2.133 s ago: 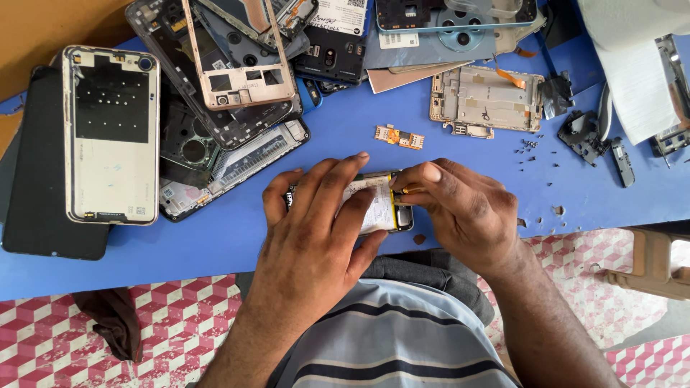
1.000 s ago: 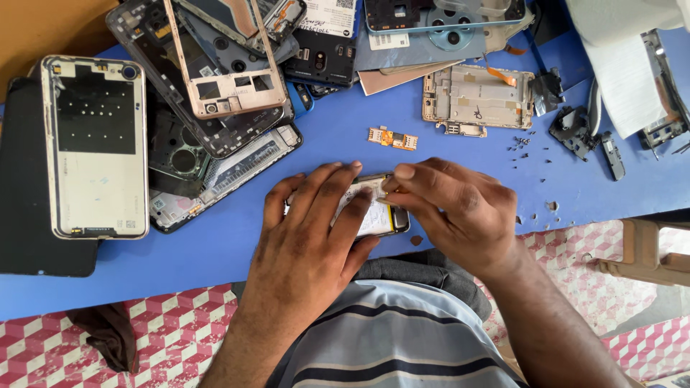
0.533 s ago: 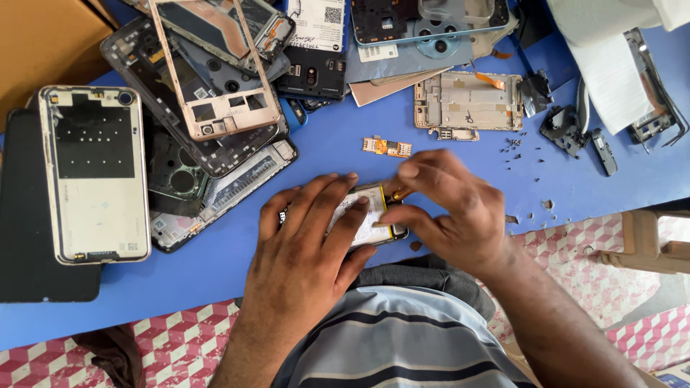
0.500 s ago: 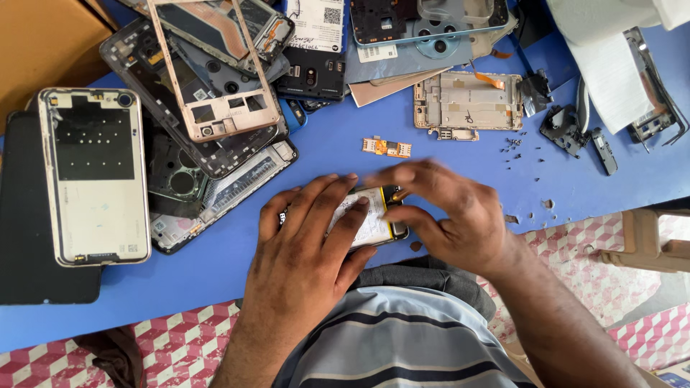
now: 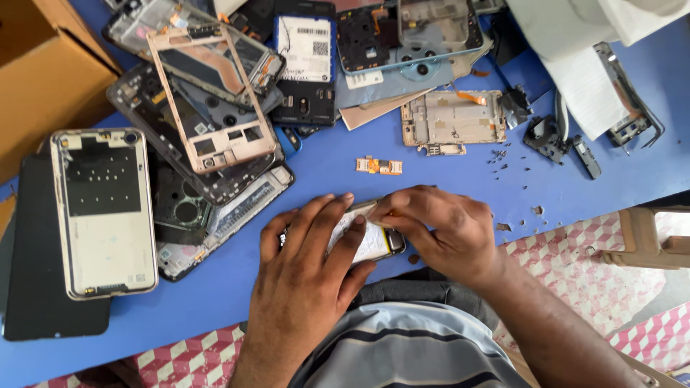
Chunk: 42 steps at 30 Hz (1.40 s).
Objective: The person uses a small screwdriver to pry and adjust components inside a disassembled smartphone. They repeatedly lift the battery and manipulate internal parts while surrounded by other phone casings and parts on a blue workbench.
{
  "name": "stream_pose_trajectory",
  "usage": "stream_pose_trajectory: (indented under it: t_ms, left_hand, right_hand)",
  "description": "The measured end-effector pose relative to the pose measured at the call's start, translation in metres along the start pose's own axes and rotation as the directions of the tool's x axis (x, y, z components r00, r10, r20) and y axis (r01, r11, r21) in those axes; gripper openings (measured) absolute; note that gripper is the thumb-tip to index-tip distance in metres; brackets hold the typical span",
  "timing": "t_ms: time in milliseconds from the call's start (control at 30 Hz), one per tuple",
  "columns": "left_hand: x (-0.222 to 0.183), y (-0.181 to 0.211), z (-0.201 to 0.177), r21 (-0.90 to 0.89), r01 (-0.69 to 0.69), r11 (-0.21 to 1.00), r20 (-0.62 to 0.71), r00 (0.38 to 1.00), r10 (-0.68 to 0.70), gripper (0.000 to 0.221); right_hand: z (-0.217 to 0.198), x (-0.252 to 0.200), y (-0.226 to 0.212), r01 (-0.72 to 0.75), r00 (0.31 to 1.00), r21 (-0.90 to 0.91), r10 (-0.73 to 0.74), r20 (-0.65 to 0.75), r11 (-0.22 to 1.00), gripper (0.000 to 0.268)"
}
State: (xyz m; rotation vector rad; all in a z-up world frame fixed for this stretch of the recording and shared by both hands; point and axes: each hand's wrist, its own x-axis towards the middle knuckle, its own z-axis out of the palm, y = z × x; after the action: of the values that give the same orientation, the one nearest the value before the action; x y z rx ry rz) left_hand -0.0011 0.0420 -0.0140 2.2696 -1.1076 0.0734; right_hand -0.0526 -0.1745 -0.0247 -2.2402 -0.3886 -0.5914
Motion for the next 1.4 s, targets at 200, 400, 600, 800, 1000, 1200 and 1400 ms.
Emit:
stream_pose_trajectory:
  t_ms: [200,400,600,800,1000,1200,1400]
  left_hand:
    - [-0.001,0.0,0.001,0.003,0.001,1.0,-0.01,1.0,-0.001,0.046]
    - [-0.003,-0.002,0.005,0.023,0.01,1.0,-0.023,1.0,-0.009,0.044]
    - [-0.007,-0.004,0.01,0.058,-0.013,0.998,-0.031,0.999,0.014,0.045]
    - [-0.008,-0.006,0.011,0.047,-0.024,0.999,-0.028,0.999,0.025,0.047]
    - [-0.009,-0.005,0.01,0.023,-0.003,1.0,-0.019,1.0,0.004,0.048]
    - [-0.01,-0.006,0.009,0.031,-0.02,0.999,-0.033,0.999,0.021,0.05]
    - [-0.01,-0.005,0.008,0.025,-0.017,1.0,-0.036,0.999,0.018,0.048]
  right_hand:
    - [0.0,0.003,-0.002,-0.002,1.0,0.065,0.002,-0.004,0.998,0.063]
    - [-0.003,0.006,-0.008,0.033,0.998,-0.133,-0.039,-0.039,0.991,0.062]
    - [0.001,0.005,-0.013,0.067,0.998,-0.095,-0.068,-0.012,0.993,0.057]
    - [0.003,0.003,-0.009,0.048,0.997,-0.084,-0.053,-0.053,0.995,0.059]
    - [0.015,0.0,-0.024,-0.017,0.999,-0.243,0.009,-0.036,0.97,0.061]
    - [0.003,0.005,-0.013,0.012,0.999,0.064,-0.015,0.04,0.998,0.061]
    - [0.032,-0.018,-0.024,-0.073,0.971,-0.236,0.015,-0.237,0.969,0.059]
